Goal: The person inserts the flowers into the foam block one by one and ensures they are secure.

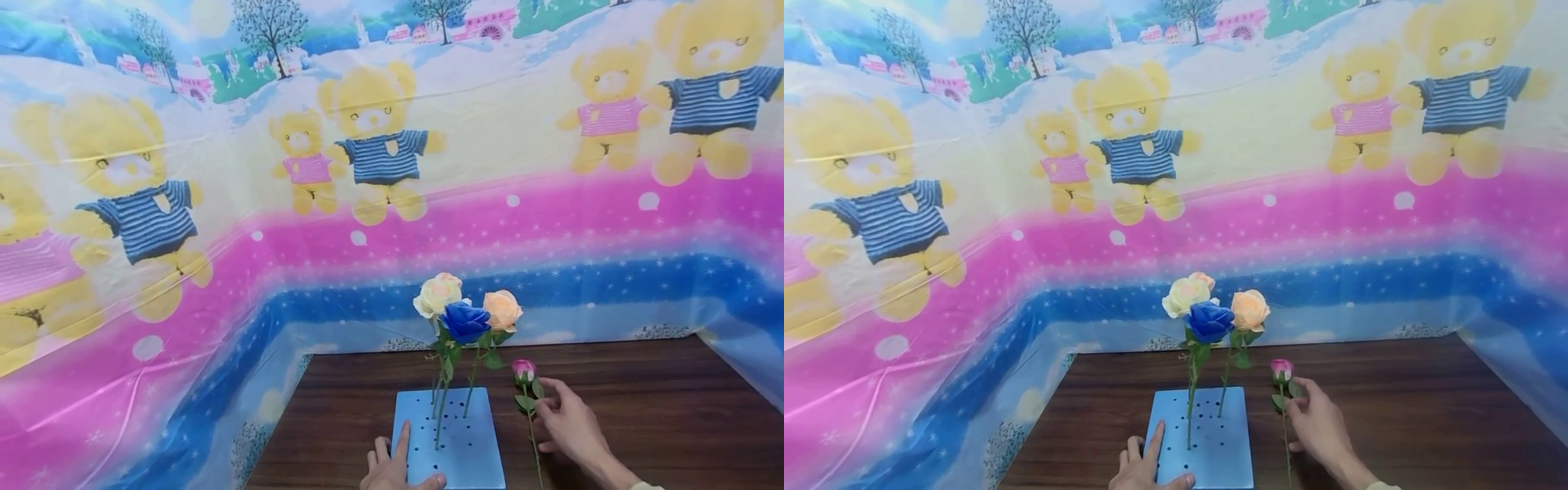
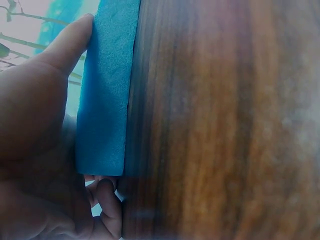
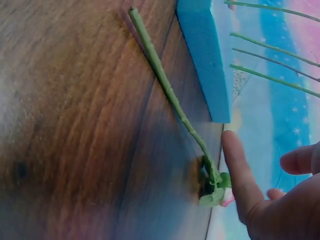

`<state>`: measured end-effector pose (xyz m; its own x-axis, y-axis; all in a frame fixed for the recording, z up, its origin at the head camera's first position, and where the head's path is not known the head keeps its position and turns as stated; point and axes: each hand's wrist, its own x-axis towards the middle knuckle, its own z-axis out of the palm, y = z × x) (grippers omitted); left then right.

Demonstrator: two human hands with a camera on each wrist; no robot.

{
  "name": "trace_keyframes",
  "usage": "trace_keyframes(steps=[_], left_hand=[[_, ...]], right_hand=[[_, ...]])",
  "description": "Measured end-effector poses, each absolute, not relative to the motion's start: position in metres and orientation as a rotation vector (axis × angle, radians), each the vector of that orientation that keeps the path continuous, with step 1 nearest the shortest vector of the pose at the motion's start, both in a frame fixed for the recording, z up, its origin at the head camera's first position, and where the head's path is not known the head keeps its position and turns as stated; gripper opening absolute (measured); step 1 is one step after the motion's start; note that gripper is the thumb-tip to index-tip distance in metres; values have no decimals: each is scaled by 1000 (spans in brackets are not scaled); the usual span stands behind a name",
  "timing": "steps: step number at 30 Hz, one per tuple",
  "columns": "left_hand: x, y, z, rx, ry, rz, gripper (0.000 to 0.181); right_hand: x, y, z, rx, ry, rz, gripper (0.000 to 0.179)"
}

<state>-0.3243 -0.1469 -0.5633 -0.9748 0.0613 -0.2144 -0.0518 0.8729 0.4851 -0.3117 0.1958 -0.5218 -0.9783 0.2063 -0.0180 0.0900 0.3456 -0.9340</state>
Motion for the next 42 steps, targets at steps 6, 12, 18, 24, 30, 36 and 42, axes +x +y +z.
trace_keyframes(steps=[6,12,18,24,30,36,42], left_hand=[[-325,-147,-563,14,2827,729,124],[-324,-148,-564,32,2842,725,123],[-323,-146,-563,41,2849,733,123],[-324,-146,-563,30,2836,728,123],[-324,-146,-564,15,2836,728,124],[-323,-146,-564,13,2842,720,124],[-320,-145,-562,23,2854,715,124]], right_hand=[[-313,195,-533,-343,-2596,1697,53],[-315,192,-542,-394,-2685,1652,51],[-316,191,-550,-405,-2732,1592,48],[-319,188,-555,-395,-2777,1581,48],[-319,186,-553,-388,-2777,1648,48],[-319,185,-554,-370,-2773,1626,48],[-317,186,-554,-360,-2750,1642,43]])
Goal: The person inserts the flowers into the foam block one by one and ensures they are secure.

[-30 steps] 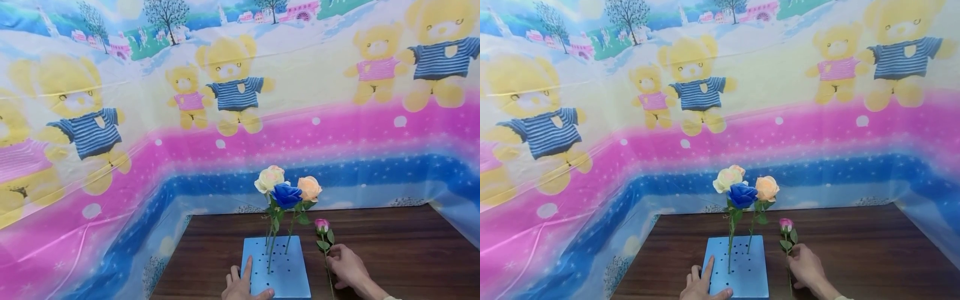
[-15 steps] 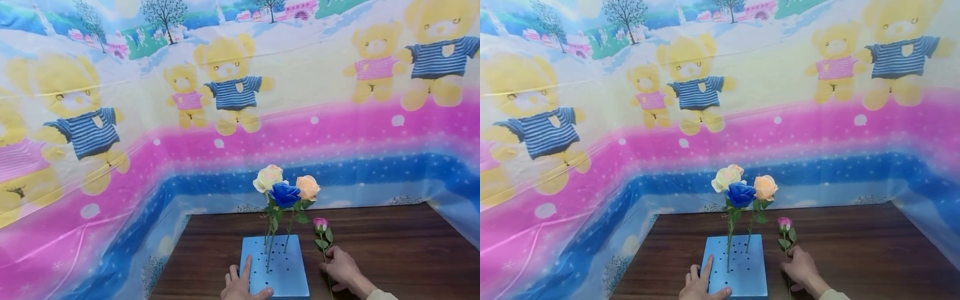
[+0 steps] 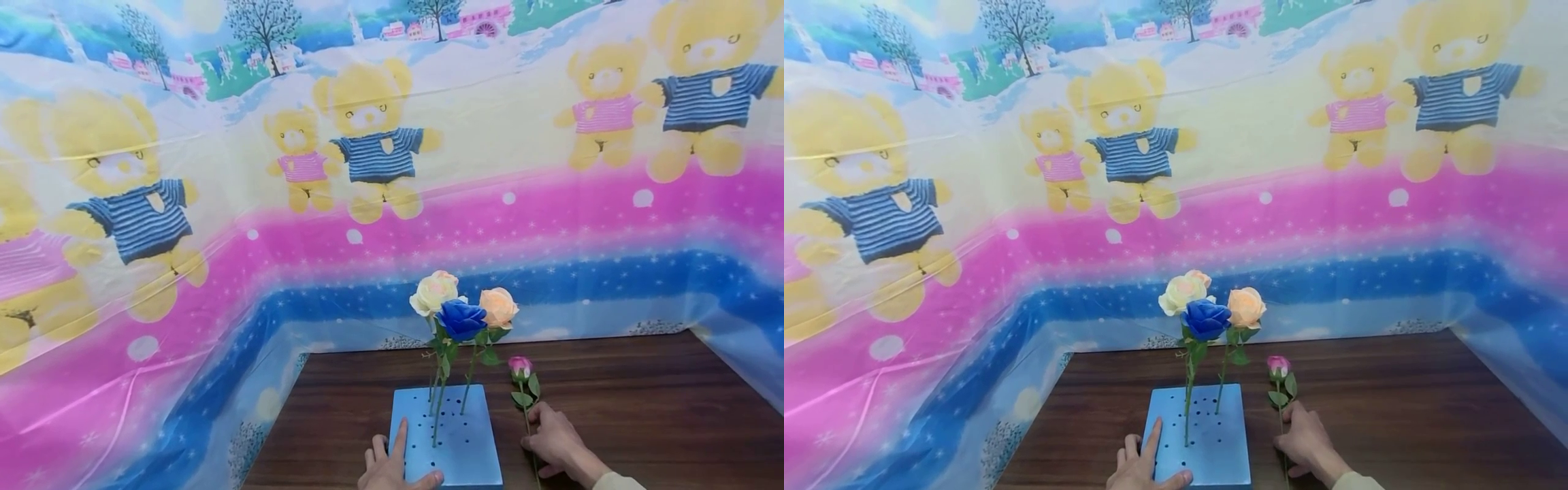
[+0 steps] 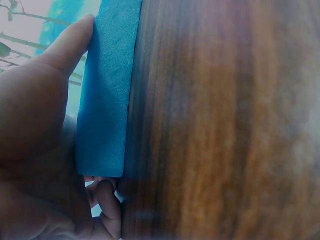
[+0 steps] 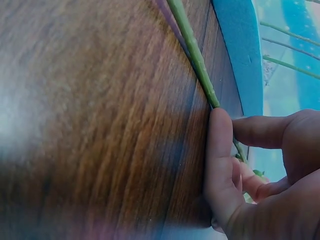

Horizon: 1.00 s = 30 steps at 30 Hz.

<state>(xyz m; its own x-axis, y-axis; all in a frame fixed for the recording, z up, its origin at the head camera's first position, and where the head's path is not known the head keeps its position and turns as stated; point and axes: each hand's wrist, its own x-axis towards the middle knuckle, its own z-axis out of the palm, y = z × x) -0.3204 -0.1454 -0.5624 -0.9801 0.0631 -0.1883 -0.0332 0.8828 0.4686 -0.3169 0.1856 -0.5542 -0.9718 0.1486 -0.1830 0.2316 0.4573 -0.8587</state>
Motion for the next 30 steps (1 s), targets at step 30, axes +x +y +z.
trace_keyframes(steps=[30], left_hand=[[-323,-145,-565,12,2856,704,126]], right_hand=[[-310,192,-552,334,2396,-1795,33]])
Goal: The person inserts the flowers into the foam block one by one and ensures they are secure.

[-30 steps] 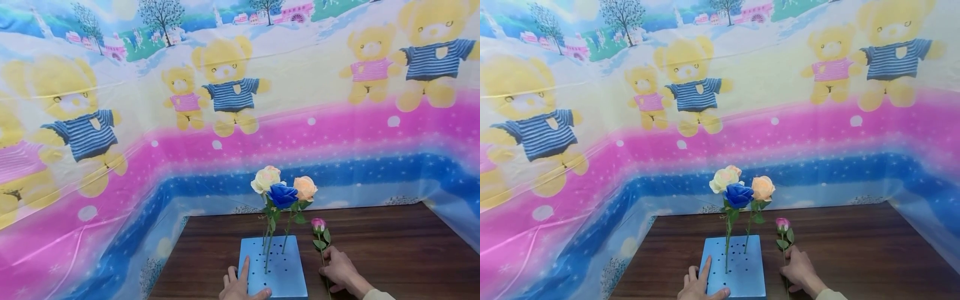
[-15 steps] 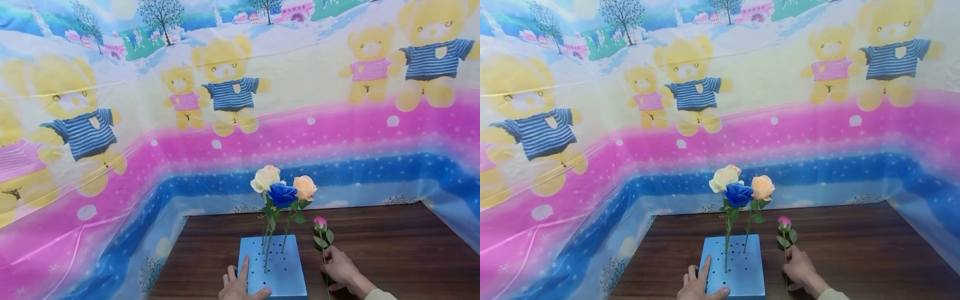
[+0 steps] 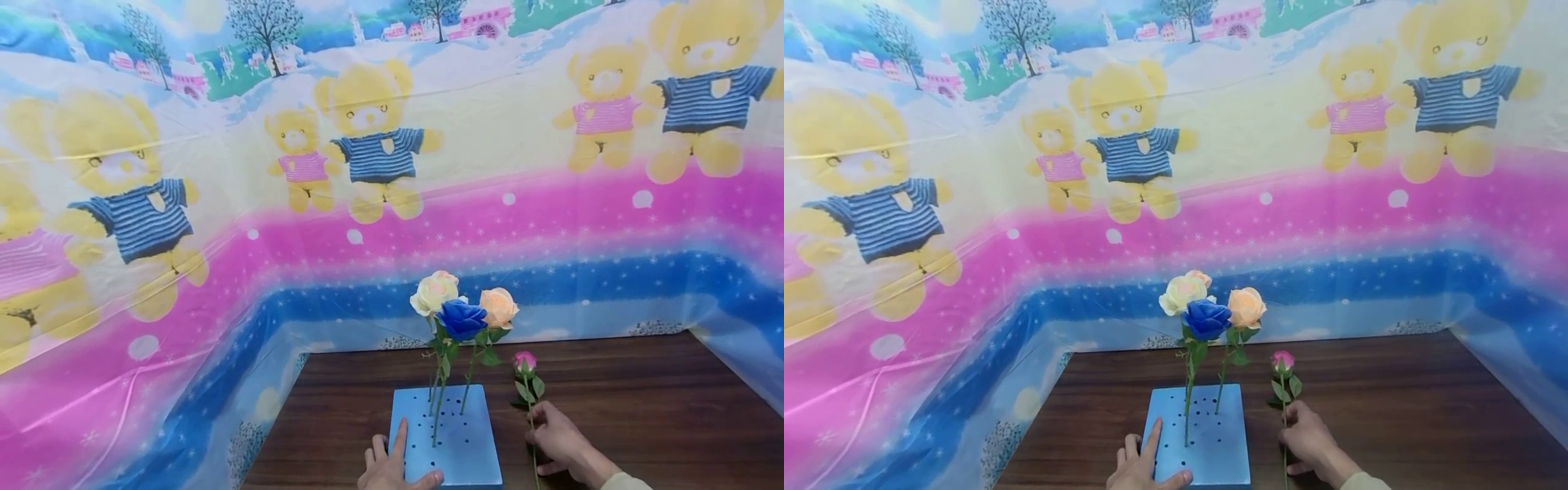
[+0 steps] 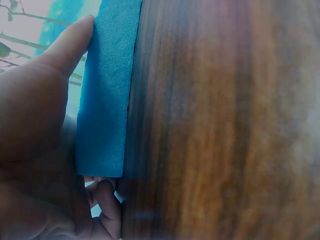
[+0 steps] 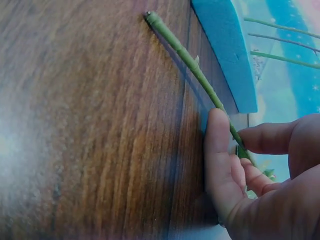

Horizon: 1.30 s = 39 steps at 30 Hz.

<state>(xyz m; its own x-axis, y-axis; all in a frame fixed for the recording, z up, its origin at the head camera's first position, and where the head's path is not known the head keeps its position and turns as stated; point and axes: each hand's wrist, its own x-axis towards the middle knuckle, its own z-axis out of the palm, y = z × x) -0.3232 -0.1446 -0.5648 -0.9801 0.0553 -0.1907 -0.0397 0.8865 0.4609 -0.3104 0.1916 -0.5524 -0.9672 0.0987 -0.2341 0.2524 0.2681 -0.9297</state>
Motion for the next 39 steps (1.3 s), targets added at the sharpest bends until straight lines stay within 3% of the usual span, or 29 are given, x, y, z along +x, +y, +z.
trace_keyframes(steps=[28,39], left_hand=[[-323,-146,-562,43,2829,743,124],[-324,-147,-563,41,2834,736,124]], right_hand=[[-315,207,-540,351,2239,-1888,37],[-319,201,-514,288,2313,-1940,39]])
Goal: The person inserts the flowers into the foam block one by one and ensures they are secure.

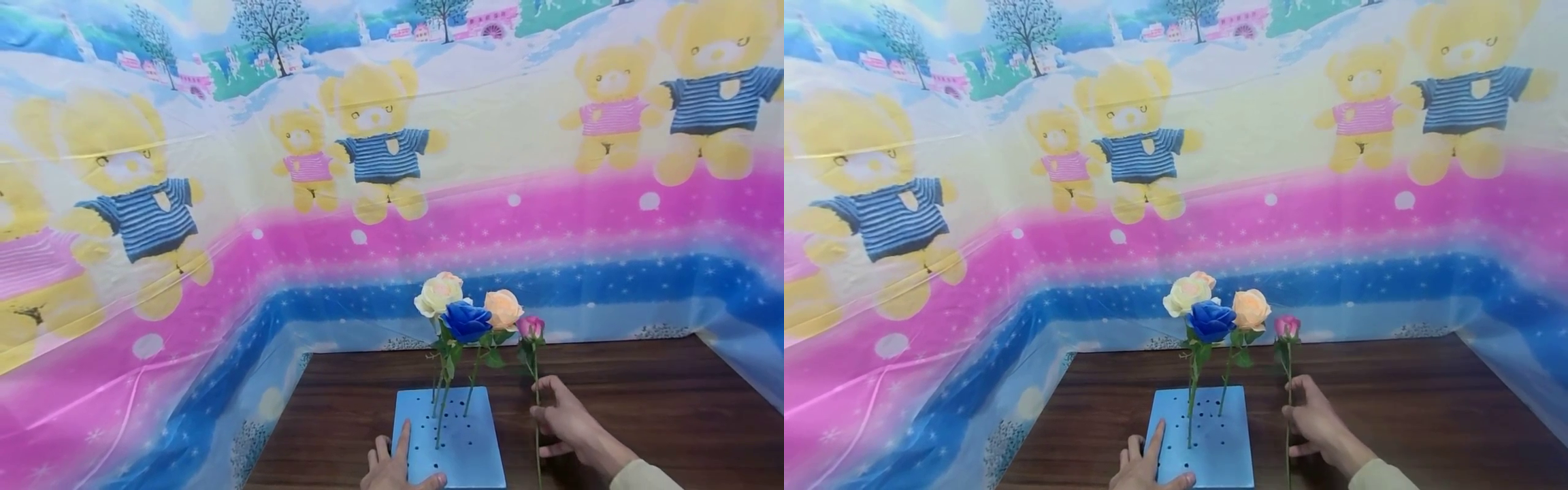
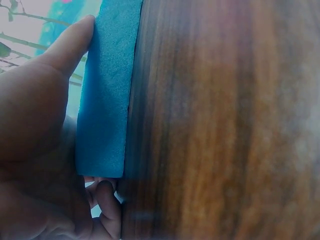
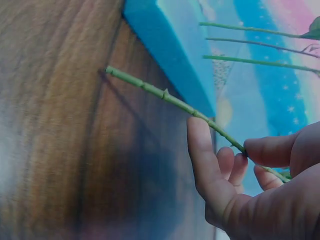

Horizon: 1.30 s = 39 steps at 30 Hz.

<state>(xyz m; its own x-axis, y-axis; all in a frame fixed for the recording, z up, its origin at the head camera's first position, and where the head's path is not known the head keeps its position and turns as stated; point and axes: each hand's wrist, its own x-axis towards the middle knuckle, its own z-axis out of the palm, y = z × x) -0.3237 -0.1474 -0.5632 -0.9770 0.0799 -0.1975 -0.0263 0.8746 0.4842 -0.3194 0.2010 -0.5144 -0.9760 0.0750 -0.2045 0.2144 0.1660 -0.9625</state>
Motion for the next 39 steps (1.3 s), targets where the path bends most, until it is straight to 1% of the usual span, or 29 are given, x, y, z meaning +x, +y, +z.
trace_keyframes(steps=[6,20,25,30,39], left_hand=[[-324,-148,-563,32,2821,742,125],[-326,-148,-569,41,2826,737,127],[-323,-148,-565,70,2840,741,124],[-321,-148,-563,84,2849,744,122],[-323,-147,-562,68,2836,742,124]], right_hand=[[-317,201,-500,237,2387,-1982,40],[-311,204,-487,180,2661,-1927,54],[-308,203,-483,155,2758,-1925,56],[-304,202,-477,65,2806,-1962,58],[-292,192,-464,-41,2814,-2039,58]])
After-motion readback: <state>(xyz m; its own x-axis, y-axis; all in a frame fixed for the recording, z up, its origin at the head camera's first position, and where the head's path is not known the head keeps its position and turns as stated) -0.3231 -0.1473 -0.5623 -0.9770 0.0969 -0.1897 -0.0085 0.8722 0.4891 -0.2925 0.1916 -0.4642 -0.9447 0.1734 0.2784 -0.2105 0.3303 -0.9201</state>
